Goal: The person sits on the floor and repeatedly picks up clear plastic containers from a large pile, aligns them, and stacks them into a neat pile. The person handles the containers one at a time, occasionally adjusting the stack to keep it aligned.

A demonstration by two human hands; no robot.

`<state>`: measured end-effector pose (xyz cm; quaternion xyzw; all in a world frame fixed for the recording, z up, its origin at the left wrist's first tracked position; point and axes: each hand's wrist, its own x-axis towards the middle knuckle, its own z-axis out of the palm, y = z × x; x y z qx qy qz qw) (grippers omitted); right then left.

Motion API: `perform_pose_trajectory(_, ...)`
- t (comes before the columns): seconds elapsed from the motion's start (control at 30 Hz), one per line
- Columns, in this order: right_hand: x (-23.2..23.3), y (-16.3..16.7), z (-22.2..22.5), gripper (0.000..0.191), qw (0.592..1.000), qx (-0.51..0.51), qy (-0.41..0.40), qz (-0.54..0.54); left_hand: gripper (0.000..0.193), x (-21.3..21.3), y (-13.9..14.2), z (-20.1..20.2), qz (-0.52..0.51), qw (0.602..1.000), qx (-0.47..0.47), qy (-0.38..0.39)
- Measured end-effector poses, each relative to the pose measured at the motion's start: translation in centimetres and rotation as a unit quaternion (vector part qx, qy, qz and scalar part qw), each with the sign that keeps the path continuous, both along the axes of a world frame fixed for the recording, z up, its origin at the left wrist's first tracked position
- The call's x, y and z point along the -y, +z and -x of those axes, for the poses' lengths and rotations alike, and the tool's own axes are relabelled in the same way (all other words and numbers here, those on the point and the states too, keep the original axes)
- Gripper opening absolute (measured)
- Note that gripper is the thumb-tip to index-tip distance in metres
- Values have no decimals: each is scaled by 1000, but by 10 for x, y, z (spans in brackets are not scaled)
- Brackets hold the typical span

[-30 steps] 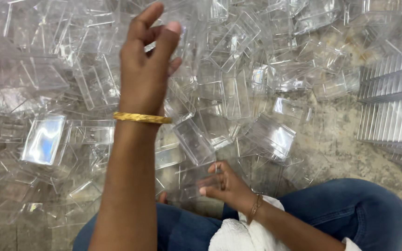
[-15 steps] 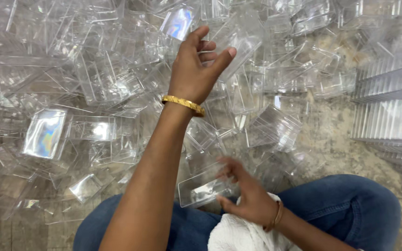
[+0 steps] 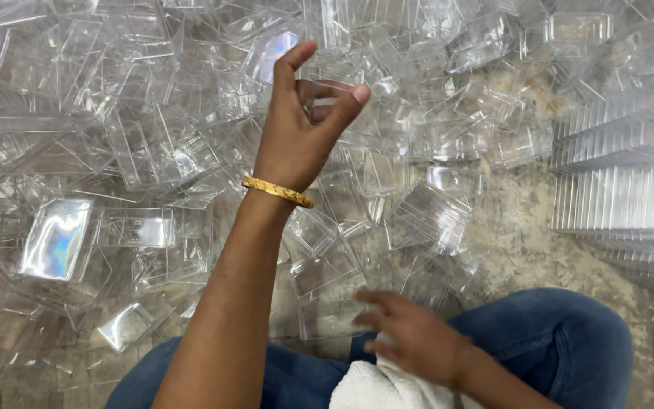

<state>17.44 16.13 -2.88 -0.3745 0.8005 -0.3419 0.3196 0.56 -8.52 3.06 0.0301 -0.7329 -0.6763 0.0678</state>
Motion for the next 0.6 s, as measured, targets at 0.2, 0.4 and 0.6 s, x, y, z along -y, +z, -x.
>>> perform_pose_trajectory(0.2, -28, 10, 76, 58, 908, -330, -233, -112, 85, -3, 8, -2, 40, 998, 47, -17)
perform_pose_trajectory(0.4, -28, 17, 77, 43, 907, -276, -287, -136, 90, -5, 8, -2, 49, 997, 39, -34)
perform_pose_trajectory(0.6, 44, -9, -21, 79, 979, -206, 0, -11, 86, -7, 10, -6, 53, 997, 49, -37)
